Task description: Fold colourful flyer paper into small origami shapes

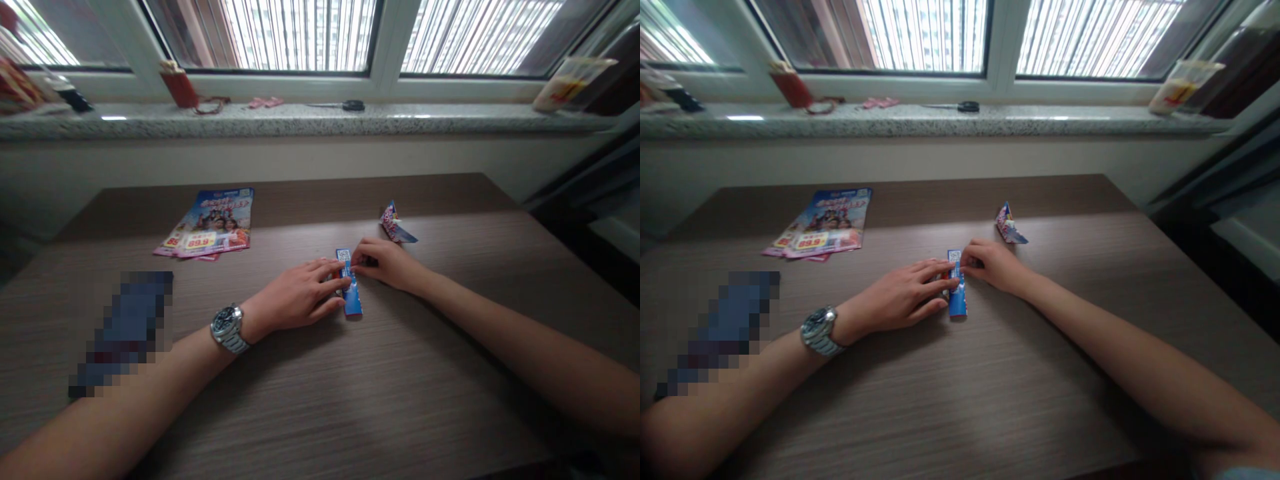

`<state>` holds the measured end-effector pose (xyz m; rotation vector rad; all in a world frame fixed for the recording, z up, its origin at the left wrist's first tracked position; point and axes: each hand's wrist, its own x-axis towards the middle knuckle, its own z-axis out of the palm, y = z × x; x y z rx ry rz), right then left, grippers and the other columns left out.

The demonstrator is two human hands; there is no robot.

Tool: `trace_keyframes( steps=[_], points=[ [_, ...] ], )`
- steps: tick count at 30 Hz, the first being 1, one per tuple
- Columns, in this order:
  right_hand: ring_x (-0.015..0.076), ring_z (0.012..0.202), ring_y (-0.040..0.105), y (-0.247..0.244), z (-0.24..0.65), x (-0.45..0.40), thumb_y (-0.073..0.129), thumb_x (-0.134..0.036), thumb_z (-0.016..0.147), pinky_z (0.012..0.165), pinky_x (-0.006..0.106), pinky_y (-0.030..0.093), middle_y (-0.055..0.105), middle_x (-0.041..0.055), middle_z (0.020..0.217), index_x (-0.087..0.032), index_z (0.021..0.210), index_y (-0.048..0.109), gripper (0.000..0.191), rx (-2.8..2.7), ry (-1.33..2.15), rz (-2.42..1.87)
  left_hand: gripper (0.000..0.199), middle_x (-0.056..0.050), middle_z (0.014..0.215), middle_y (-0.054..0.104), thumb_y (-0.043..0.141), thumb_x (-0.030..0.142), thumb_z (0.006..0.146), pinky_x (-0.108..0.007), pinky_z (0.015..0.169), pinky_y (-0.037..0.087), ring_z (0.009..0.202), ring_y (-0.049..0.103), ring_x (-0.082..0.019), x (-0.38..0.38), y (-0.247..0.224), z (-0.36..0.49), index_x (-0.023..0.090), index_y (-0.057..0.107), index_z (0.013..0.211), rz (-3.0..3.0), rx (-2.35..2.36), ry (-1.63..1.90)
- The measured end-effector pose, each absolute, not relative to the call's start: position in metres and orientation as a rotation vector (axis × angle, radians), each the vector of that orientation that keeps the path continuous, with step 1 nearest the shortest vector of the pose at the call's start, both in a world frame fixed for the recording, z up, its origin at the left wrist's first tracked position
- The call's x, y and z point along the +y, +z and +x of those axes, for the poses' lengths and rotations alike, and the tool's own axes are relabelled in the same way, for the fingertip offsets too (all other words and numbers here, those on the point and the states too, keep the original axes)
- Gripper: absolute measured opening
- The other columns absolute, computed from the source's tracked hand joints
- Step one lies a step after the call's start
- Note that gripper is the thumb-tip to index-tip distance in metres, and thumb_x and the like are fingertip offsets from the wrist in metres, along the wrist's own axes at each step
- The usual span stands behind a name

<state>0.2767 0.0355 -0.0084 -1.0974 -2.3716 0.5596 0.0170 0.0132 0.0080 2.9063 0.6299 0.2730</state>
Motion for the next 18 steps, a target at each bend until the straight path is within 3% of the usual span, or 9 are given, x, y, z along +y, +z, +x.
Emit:
trace_keyframes(
  steps=[18],
  points=[
    [0.0195, 0.084, 0.059, -0.011, 0.278, 0.006, 0.069, -0.021, 0.093, 0.075, 0.03, 0.046, 0.063, 0.0053, 0.089, -0.018, 0.09, 0.067, 0.005, -2.376, 0.572, -1.029, 0.045, -0.015, 0.155, 0.046, 0.044, 0.041, 0.105, -0.049, 0.119, 0.039, 0.141, 0.047, -0.03, 0.011, 0.008, 0.016, 0.02, 0.054, 0.144, 2.896, 0.644, 0.274]
  ],
)
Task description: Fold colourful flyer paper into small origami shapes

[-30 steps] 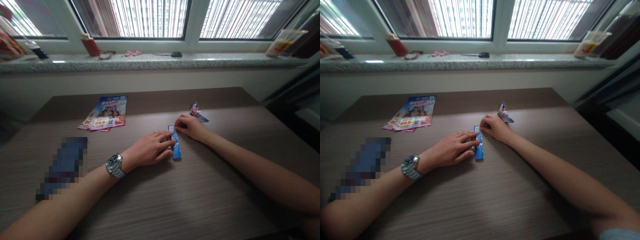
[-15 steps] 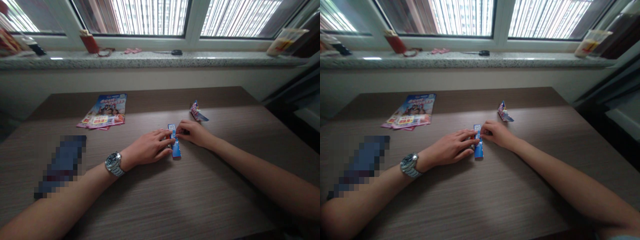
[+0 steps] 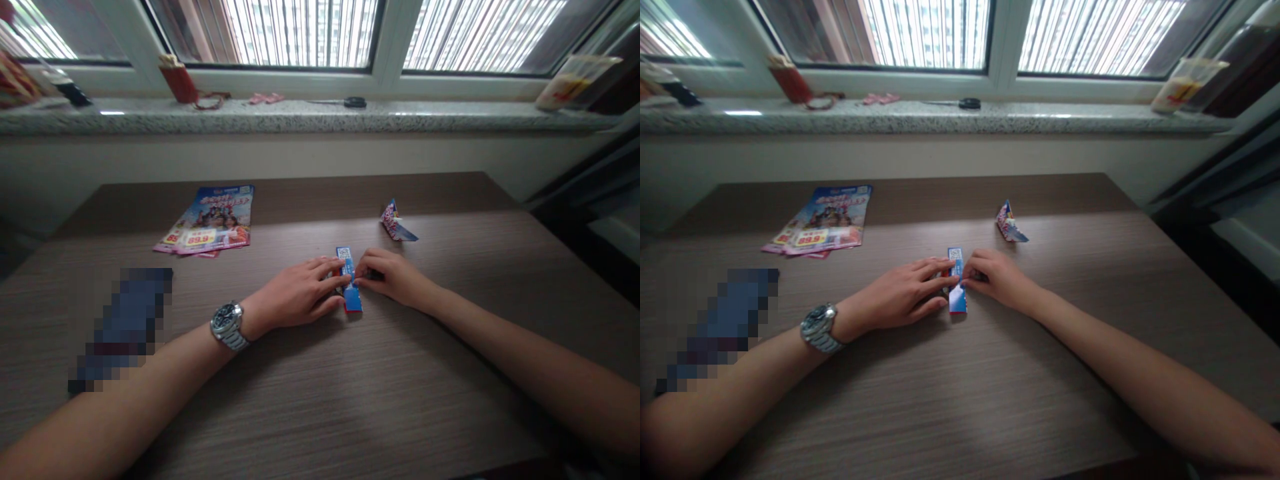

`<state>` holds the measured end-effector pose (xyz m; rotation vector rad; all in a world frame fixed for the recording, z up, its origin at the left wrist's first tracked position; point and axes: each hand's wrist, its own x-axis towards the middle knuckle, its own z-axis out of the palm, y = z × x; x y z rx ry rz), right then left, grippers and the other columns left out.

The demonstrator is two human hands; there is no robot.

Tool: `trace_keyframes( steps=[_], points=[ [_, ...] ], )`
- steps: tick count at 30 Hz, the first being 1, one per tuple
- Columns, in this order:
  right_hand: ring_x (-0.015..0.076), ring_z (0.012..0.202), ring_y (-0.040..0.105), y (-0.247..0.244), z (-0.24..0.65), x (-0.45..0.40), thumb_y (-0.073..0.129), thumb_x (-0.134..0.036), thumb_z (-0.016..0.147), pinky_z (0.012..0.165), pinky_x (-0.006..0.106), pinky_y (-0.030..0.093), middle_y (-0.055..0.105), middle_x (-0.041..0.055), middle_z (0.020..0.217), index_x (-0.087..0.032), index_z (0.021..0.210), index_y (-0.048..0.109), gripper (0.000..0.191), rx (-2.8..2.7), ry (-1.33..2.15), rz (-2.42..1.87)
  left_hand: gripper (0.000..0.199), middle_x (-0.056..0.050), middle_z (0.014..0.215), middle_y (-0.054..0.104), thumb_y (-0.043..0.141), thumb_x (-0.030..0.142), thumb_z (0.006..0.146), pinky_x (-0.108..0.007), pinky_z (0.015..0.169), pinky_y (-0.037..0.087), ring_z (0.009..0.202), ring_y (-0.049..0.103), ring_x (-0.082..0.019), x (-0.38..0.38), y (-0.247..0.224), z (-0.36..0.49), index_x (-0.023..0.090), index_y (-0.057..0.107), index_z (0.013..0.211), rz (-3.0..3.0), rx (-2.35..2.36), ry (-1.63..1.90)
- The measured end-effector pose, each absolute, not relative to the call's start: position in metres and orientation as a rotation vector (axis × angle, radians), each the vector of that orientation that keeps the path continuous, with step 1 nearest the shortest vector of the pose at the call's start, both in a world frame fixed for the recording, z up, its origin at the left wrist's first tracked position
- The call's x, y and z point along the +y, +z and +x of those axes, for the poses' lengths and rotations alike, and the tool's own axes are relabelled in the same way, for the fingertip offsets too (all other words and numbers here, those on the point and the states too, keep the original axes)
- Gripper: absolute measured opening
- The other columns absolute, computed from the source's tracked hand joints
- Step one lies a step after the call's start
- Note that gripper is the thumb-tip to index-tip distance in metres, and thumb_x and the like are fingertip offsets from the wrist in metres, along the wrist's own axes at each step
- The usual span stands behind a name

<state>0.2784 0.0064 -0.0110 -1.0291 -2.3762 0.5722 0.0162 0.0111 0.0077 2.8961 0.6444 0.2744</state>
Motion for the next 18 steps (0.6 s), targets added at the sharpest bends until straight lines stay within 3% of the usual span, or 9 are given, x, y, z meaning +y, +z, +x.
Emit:
trace_keyframes(
  steps=[18],
  points=[
    [0.02, 0.09, 0.06, -0.006, 0.28, -0.021, 0.068, -0.021, 0.094, 0.078, 0.031, 0.046, 0.066, 0.0051, 0.092, -0.02, 0.091, 0.067, 0.004, -2.415, 0.664, -0.88, 0.042, -0.015, 0.156, 0.045, 0.049, 0.032, 0.104, -0.049, 0.119, 0.04, 0.142, 0.048, -0.029, 0.014, 0.002, 0.015, 0.02, 0.056, 0.143, 2.902, 0.61, 0.324]
  ],
)
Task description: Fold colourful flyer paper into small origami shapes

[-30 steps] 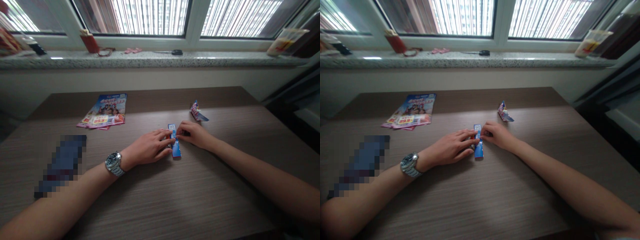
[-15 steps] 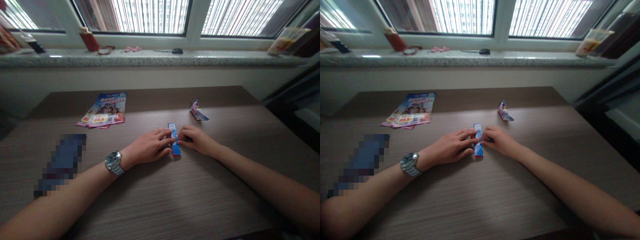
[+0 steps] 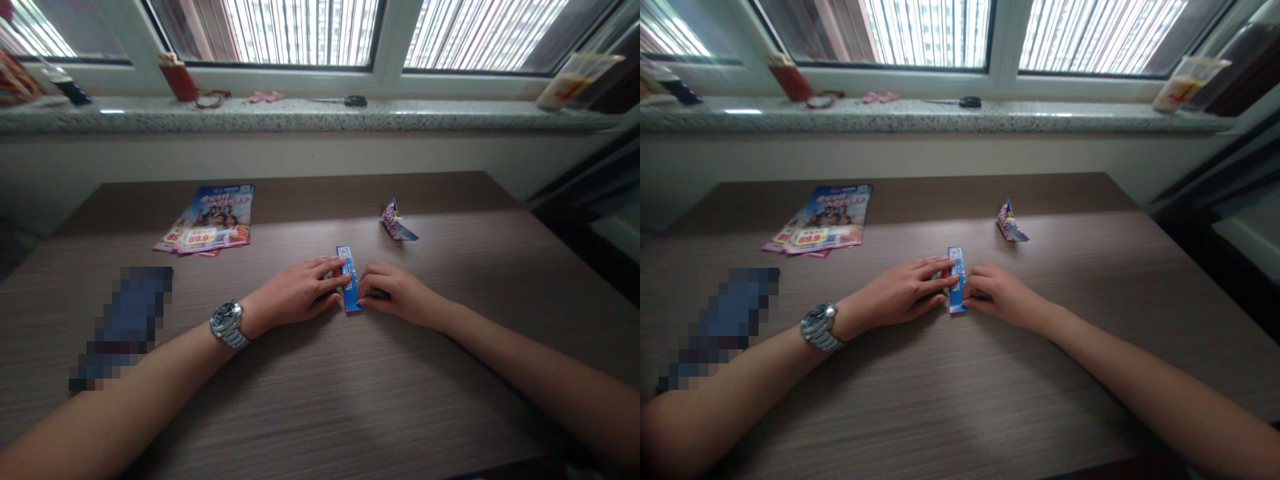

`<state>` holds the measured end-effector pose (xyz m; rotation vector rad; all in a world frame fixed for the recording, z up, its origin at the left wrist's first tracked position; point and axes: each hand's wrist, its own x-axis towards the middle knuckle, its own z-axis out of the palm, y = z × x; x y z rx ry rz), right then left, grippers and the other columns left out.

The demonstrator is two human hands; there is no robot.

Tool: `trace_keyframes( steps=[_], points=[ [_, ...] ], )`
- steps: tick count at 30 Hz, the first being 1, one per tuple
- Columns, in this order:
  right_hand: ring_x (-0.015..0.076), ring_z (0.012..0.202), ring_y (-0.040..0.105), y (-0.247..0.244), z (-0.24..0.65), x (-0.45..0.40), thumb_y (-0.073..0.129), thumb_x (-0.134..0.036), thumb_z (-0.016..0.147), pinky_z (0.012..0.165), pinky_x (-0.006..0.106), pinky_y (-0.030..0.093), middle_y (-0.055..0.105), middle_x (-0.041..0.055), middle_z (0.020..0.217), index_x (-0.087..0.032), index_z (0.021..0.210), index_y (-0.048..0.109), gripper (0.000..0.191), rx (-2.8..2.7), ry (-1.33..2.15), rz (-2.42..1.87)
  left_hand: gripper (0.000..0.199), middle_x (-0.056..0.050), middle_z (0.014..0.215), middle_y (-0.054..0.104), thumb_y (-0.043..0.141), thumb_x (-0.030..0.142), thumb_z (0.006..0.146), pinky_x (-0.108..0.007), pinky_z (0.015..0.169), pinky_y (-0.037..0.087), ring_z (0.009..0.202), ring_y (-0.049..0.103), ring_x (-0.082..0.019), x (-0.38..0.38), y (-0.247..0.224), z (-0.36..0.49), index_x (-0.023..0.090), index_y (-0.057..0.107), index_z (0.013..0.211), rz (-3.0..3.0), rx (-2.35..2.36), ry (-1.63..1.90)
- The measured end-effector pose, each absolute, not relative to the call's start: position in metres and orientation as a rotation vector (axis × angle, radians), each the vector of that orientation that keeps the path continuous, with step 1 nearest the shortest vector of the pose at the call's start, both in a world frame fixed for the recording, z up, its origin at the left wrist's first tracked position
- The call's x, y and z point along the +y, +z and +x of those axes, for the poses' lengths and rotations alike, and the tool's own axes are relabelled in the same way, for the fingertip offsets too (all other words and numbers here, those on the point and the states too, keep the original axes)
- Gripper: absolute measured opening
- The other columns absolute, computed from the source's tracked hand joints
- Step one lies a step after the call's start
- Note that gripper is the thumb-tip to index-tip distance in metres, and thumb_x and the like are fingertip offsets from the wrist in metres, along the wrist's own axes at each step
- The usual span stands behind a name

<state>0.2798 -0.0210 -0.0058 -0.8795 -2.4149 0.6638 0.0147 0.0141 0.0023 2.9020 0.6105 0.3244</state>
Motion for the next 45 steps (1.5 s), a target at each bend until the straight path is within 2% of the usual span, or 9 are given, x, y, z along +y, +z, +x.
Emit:
trace_keyframes(
  steps=[8, 14, 23, 33, 45],
  points=[
    [0.0208, 0.089, 0.061, -0.005, 0.28, -0.034, 0.066, -0.024, 0.096, 0.079, 0.033, 0.047, 0.067, 0.0052, 0.091, -0.021, 0.092, 0.067, 0.004, -2.43, 0.675, -0.882, 0.042, -0.015, 0.156, 0.046, 0.05, 0.031, 0.103, -0.05, 0.118, 0.041, 0.142, 0.048, -0.03, 0.014, 0.003, 0.014, 0.021, 0.056, 0.144, 2.887, 0.603, 0.345],
    [0.0174, 0.084, 0.061, -0.007, 0.283, -0.029, 0.064, -0.024, 0.097, 0.074, 0.029, 0.048, 0.065, 0.0045, 0.092, -0.02, 0.094, 0.066, 0.005, -2.301, 0.807, -0.948, 0.042, -0.013, 0.156, 0.045, 0.05, 0.031, 0.103, -0.049, 0.119, 0.04, 0.142, 0.048, -0.028, 0.014, 0.004, 0.014, 0.022, 0.055, 0.144, 2.9, 0.608, 0.325],
    [0.0179, 0.08, 0.057, -0.008, 0.275, -0.01, 0.063, -0.023, 0.097, 0.071, 0.03, 0.045, 0.059, 0.0035, 0.085, -0.019, 0.09, 0.065, 0.008, -2.244, 0.621, -1.116, 0.043, -0.015, 0.156, 0.046, 0.05, 0.031, 0.103, -0.05, 0.118, 0.041, 0.141, 0.049, -0.03, 0.013, 0.005, 0.015, 0.022, 0.055, 0.145, 2.903, 0.613, 0.313],
    [0.0208, 0.089, 0.059, -0.01, 0.277, -0.01, 0.067, -0.021, 0.094, 0.079, 0.033, 0.047, 0.063, 0.0059, 0.093, -0.02, 0.089, 0.065, 0.006, -2.313, 0.588, -1.079, 0.042, -0.014, 0.156, 0.045, 0.051, 0.031, 0.103, -0.051, 0.117, 0.042, 0.141, 0.048, -0.03, 0.014, 0.003, 0.014, 0.023, 0.055, 0.144, 2.879, 0.607, 0.35],
    [0.0224, 0.093, 0.059, -0.006, 0.277, -0.033, 0.068, -0.022, 0.094, 0.082, 0.035, 0.047, 0.065, 0.0065, 0.096, -0.022, 0.092, 0.068, 0.002, -2.368, 0.602, -1.03, 0.043, -0.014, 0.157, 0.045, 0.051, 0.032, 0.103, -0.051, 0.119, 0.04, 0.143, 0.047, -0.029, 0.014, 0.002, 0.014, 0.022, 0.054, 0.145, 2.866, 0.602, 0.35]
  ],
)
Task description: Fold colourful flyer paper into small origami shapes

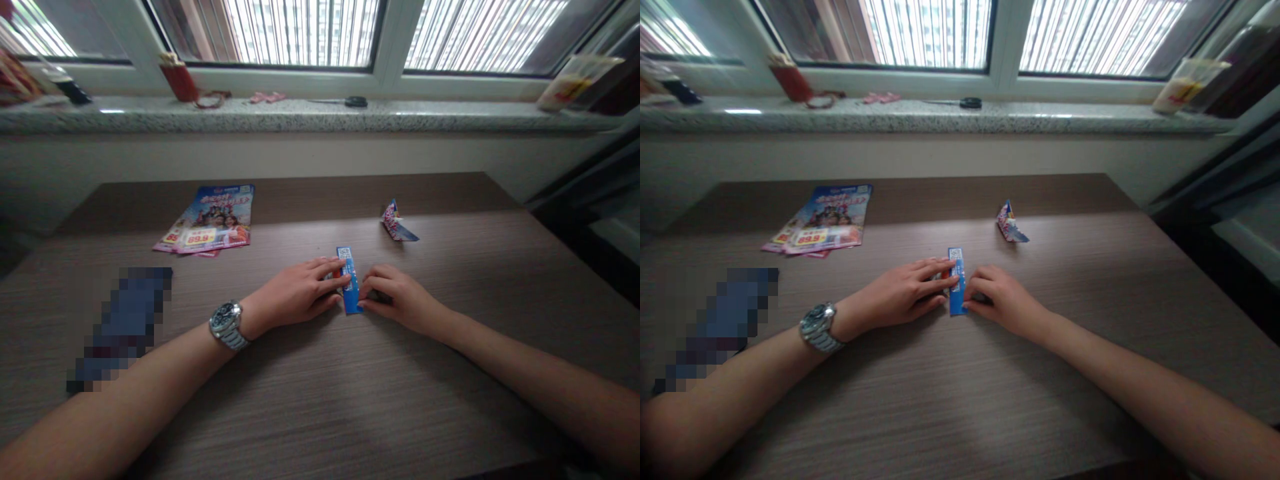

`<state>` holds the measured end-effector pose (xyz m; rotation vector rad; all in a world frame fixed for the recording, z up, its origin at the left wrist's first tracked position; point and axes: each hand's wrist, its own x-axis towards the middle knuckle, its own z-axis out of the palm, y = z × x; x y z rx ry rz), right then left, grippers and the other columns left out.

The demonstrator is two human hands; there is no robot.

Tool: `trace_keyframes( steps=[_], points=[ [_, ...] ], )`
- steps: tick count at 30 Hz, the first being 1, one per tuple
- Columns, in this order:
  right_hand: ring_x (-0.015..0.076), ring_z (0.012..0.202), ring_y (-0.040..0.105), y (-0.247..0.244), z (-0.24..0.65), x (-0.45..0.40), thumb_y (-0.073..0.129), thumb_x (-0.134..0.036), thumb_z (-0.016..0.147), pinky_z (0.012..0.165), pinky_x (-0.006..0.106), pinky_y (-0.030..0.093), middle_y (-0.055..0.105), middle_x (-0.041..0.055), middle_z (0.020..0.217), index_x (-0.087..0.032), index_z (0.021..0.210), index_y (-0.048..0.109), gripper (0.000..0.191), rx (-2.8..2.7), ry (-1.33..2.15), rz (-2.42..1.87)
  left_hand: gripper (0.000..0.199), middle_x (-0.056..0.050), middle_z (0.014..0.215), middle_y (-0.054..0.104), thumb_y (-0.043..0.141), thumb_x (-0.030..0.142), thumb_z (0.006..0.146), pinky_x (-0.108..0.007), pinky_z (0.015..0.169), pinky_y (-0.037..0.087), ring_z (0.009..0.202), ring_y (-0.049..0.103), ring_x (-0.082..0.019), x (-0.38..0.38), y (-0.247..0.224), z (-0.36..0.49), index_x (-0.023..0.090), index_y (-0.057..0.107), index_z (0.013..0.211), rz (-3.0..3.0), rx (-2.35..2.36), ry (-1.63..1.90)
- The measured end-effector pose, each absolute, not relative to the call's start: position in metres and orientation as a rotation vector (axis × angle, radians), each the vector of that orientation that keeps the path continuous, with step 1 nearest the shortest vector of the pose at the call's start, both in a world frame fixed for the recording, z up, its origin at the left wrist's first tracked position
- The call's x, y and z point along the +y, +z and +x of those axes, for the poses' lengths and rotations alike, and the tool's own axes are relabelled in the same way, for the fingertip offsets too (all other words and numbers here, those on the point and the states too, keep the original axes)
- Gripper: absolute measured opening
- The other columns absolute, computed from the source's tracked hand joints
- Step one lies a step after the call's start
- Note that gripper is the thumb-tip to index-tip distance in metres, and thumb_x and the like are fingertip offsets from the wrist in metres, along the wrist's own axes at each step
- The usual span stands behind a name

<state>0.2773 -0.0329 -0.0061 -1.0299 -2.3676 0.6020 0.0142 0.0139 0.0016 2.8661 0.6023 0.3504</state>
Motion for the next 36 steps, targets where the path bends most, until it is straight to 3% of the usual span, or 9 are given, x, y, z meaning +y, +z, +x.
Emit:
trace_keyframes(
  steps=[10, 15, 18, 36],
  points=[
    [0.0233, 0.093, 0.059, -0.008, 0.28, -0.042, 0.066, -0.027, 0.096, 0.083, 0.037, 0.046, 0.067, 0.0069, 0.097, -0.023, 0.097, 0.068, 0.005, -2.424, 0.596, -0.981, 0.043, -0.014, 0.156, 0.045, 0.05, 0.031, 0.104, -0.05, 0.118, 0.041, 0.142, 0.048, -0.029, 0.014, 0.004, 0.014, 0.022, 0.054, 0.145, 2.886, 0.606, 0.326],
    [0.0197, 0.088, 0.059, -0.006, 0.282, -0.034, 0.064, -0.022, 0.097, 0.077, 0.031, 0.048, 0.063, 0.0053, 0.093, -0.021, 0.095, 0.064, 0.002, -2.304, 0.71, -1.01, 0.042, -0.013, 0.157, 0.045, 0.048, 0.033, 0.104, -0.049, 0.119, 0.04, 0.143, 0.047, -0.029, 0.014, 0.004, 0.014, 0.021, 0.055, 0.144, 2.896, 0.611, 0.306],
    [0.0182, 0.08, 0.057, -0.007, 0.28, -0.023, 0.064, -0.022, 0.096, 0.071, 0.03, 0.046, 0.059, 0.0032, 0.087, -0.021, 0.092, 0.064, 0.004, -2.249, 0.619, -1.095, 0.042, -0.014, 0.157, 0.045, 0.048, 0.032, 0.104, -0.049, 0.119, 0.041, 0.143, 0.047, -0.029, 0.014, 0.004, 0.014, 0.021, 0.055, 0.144, 2.891, 0.61, 0.305],
    [0.0157, 0.075, 0.057, -0.014, 0.267, 0.04, 0.07, -0.012, 0.089, 0.07, 0.027, 0.043, 0.058, 0.0016, 0.084, -0.018, 0.082, 0.064, 0.011, -2.239, 0.37, -1.243, 0.04, -0.014, 0.156, 0.046, 0.049, 0.03, 0.104, -0.049, 0.117, 0.043, 0.142, 0.048, -0.03, 0.014, 0.004, 0.014, 0.02, 0.057, 0.142, 2.879, 0.601, 0.336]
  ],
)
